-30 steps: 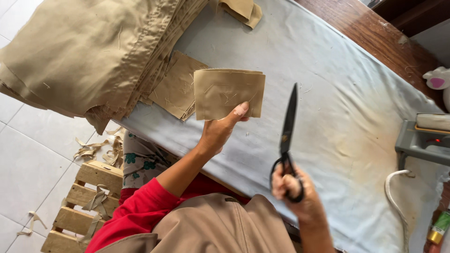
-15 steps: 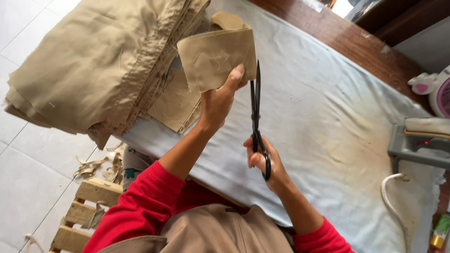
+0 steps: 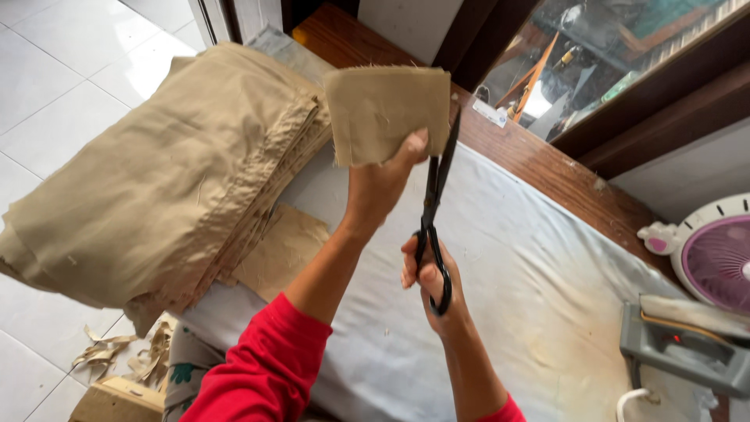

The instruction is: The person cuts a small piece of beige fabric using scissors, then folds and manipulates it with both hands. The person repeats this process with another piece of fabric, cutting and folding it similarly.

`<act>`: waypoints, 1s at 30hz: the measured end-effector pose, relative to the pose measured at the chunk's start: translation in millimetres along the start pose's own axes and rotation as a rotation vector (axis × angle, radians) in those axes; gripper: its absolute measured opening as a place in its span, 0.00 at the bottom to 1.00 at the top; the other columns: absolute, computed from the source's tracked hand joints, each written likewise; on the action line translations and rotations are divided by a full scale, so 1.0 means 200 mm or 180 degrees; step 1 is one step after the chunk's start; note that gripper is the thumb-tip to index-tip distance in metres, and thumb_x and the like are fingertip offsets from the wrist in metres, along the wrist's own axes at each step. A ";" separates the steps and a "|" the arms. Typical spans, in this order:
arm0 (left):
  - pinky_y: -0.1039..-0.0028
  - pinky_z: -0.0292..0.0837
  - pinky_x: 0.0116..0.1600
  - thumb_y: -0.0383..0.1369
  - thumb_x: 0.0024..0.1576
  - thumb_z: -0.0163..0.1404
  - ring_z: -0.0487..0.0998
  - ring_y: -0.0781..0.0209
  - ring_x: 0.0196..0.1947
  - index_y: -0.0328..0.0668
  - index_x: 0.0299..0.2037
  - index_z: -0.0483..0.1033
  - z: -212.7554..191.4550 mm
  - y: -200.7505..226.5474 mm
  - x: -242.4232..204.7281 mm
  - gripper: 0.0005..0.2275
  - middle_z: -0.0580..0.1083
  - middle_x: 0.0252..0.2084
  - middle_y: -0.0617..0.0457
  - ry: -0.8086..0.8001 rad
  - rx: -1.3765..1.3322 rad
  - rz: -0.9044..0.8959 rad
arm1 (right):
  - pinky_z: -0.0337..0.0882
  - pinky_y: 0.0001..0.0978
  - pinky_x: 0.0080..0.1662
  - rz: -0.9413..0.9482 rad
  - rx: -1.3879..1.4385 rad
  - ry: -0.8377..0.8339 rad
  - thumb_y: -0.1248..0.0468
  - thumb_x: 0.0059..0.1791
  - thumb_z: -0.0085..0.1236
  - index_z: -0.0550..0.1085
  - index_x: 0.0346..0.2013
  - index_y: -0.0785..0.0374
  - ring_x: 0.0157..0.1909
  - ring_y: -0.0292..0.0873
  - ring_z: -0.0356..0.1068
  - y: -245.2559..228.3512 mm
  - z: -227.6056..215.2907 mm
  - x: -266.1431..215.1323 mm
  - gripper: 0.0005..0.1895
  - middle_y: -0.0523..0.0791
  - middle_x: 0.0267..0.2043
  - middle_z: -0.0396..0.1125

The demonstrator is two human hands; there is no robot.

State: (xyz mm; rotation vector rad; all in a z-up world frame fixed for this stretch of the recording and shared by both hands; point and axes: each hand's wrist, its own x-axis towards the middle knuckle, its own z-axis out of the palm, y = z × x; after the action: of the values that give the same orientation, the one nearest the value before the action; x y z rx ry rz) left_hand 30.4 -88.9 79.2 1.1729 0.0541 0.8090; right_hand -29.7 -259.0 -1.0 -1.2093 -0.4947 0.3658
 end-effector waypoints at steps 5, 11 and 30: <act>0.63 0.86 0.42 0.30 0.56 0.58 0.81 0.56 0.41 0.37 0.50 0.74 -0.01 0.07 -0.03 0.14 0.77 0.43 0.46 -0.0023 -0.0085 -0.0427 | 0.66 0.32 0.34 0.0182 -0.0339 0.0020 0.33 0.43 0.61 0.69 0.45 0.70 0.28 0.38 0.62 -0.01 -0.02 0.00 0.41 0.44 0.28 0.59; 0.69 0.87 0.45 0.32 0.55 0.56 0.78 0.64 0.40 0.43 0.44 0.73 -0.08 -0.06 -0.01 0.10 0.75 0.39 0.56 0.0030 0.0205 -0.0783 | 0.62 0.27 0.31 0.0528 -0.0556 0.0082 0.28 0.41 0.60 0.70 0.41 0.65 0.26 0.35 0.59 0.06 -0.02 0.02 0.42 0.40 0.25 0.60; 0.64 0.91 0.45 0.30 0.58 0.56 0.81 0.59 0.44 0.39 0.49 0.72 -0.17 -0.23 -0.01 0.12 0.76 0.44 0.52 -0.0009 0.0016 -0.0821 | 0.57 0.27 0.20 0.1016 -0.0497 0.0519 0.38 0.40 0.66 0.70 0.31 0.69 0.13 0.37 0.55 0.17 -0.05 0.03 0.34 0.42 0.12 0.57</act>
State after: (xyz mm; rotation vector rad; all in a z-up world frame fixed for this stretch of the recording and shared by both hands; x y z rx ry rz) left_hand 37.6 -69.6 26.2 1.1443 0.2011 0.5796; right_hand -20.1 -252.9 -35.3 -1.4613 -0.1903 0.5019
